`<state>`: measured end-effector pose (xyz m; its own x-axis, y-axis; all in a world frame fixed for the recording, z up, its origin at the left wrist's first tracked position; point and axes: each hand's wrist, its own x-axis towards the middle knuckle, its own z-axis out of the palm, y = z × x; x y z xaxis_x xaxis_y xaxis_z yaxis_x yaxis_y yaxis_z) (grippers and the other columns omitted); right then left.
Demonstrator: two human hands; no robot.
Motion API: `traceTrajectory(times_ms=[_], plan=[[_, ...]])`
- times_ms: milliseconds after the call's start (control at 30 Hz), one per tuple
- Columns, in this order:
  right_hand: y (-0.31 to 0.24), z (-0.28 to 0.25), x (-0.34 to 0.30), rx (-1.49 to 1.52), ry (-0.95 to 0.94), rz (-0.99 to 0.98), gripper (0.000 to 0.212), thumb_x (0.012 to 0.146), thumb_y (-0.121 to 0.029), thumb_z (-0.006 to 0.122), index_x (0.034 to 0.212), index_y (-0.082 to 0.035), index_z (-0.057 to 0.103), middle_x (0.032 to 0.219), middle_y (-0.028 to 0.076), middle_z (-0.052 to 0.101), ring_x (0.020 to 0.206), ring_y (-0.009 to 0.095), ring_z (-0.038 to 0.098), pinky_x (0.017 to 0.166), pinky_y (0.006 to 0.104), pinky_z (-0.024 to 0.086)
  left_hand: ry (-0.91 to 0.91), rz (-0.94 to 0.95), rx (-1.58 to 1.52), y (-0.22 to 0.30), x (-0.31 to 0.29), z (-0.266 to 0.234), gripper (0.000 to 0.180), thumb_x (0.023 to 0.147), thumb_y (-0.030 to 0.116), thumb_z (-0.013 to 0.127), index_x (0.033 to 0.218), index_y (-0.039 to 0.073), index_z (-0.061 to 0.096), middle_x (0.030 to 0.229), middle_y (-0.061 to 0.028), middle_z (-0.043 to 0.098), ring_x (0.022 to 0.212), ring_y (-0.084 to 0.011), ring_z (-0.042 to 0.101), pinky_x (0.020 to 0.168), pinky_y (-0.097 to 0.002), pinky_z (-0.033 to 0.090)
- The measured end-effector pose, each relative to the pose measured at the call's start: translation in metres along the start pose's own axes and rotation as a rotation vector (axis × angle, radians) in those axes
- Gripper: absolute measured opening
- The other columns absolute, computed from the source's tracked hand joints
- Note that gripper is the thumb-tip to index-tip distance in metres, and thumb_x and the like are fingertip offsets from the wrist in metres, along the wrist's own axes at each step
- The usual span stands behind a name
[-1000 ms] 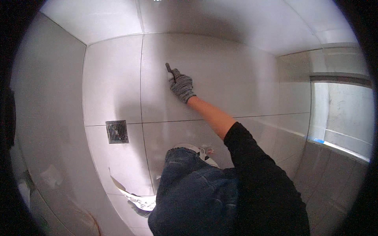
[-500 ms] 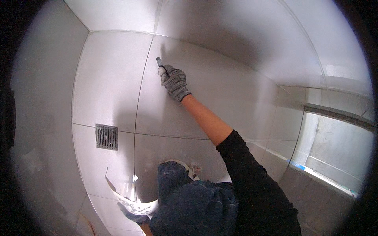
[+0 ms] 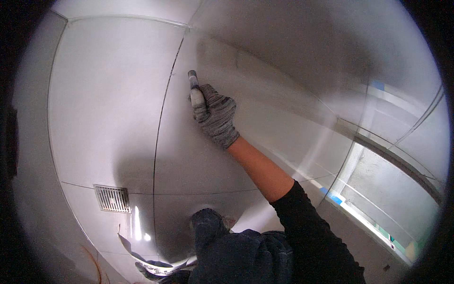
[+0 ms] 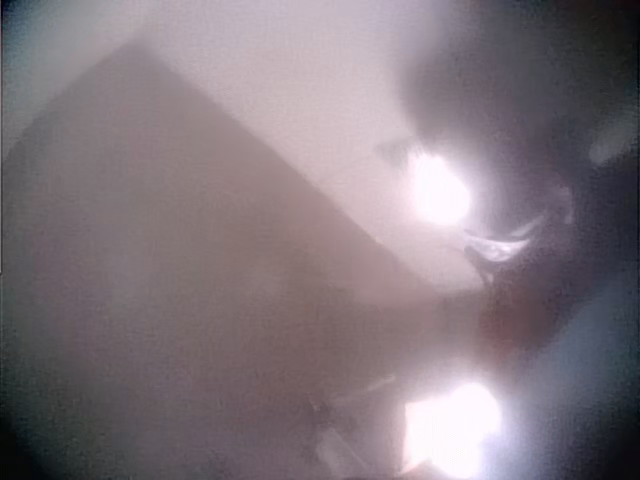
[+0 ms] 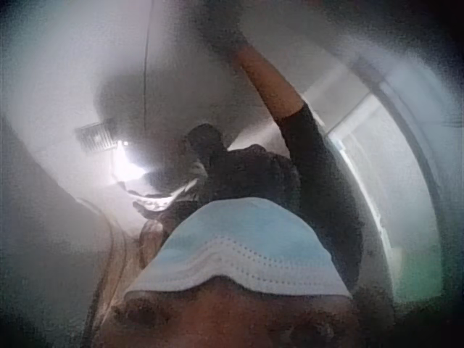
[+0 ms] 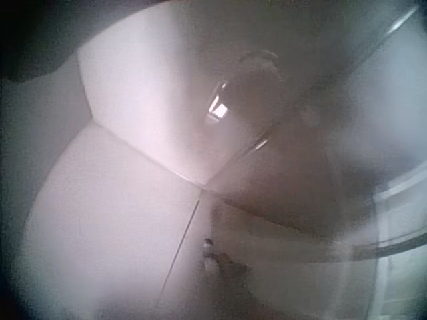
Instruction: The person kneels on a tiled floor and uses a small metal tool to apply gray grout into the joints between white tiles. They repeatedly scoop grout from a paper sheet held in the left hand and press it into the seams, working along multiple tile lines.
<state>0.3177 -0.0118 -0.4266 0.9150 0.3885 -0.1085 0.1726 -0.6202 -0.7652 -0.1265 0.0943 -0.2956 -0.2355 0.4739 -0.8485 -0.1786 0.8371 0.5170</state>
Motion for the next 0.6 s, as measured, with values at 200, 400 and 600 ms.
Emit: traceTrajectory(times_ms=[200, 400, 600], plan=[[-0.001, 0.0, 0.005, 0.021, -0.026, 0.069, 0.027, 0.093, -0.028, 0.048, 0.076, -0.009, 0.058, 0.056, 0.004, 0.056, 0.047, 0.018, 0.058, 0.048, 0.0312, 0.046, 0.017, -0.061, 0.058, 0.001, 0.014, 0.011, 0.043, 0.092, 0.037, 0.048, 0.118, 0.003, 0.051, 0.103, -0.0111, 0.057, 0.084, -0.019, 0.057, 0.075, -0.0331, 0.05], [-0.007, -0.001, 0.008, 0.045, -0.024, 0.12, 0.029, 0.092, -0.029, 0.048, 0.076, -0.009, 0.06, 0.057, 0.005, 0.057, 0.049, 0.018, 0.058, 0.049, 0.0311, 0.045, -0.013, -0.115, 0.091, 0.005, 0.019, 0.017, 0.042, 0.091, 0.036, 0.048, 0.118, 0.003, 0.05, 0.099, -0.01, 0.055, 0.082, -0.0194, 0.055, 0.073, -0.0331, 0.049], [0.0, -0.004, 0.009, -0.2, -0.008, 0.034, 0.033, 0.094, -0.032, 0.046, 0.085, -0.004, 0.06, 0.063, 0.004, 0.058, 0.054, 0.013, 0.056, 0.053, 0.0282, 0.046, -0.1, -0.191, 0.106, 0.027, 0.024, -0.006, 0.041, 0.091, 0.035, 0.049, 0.117, 0.003, 0.049, 0.096, -0.0089, 0.053, 0.079, -0.0198, 0.054, 0.072, -0.0331, 0.049]])
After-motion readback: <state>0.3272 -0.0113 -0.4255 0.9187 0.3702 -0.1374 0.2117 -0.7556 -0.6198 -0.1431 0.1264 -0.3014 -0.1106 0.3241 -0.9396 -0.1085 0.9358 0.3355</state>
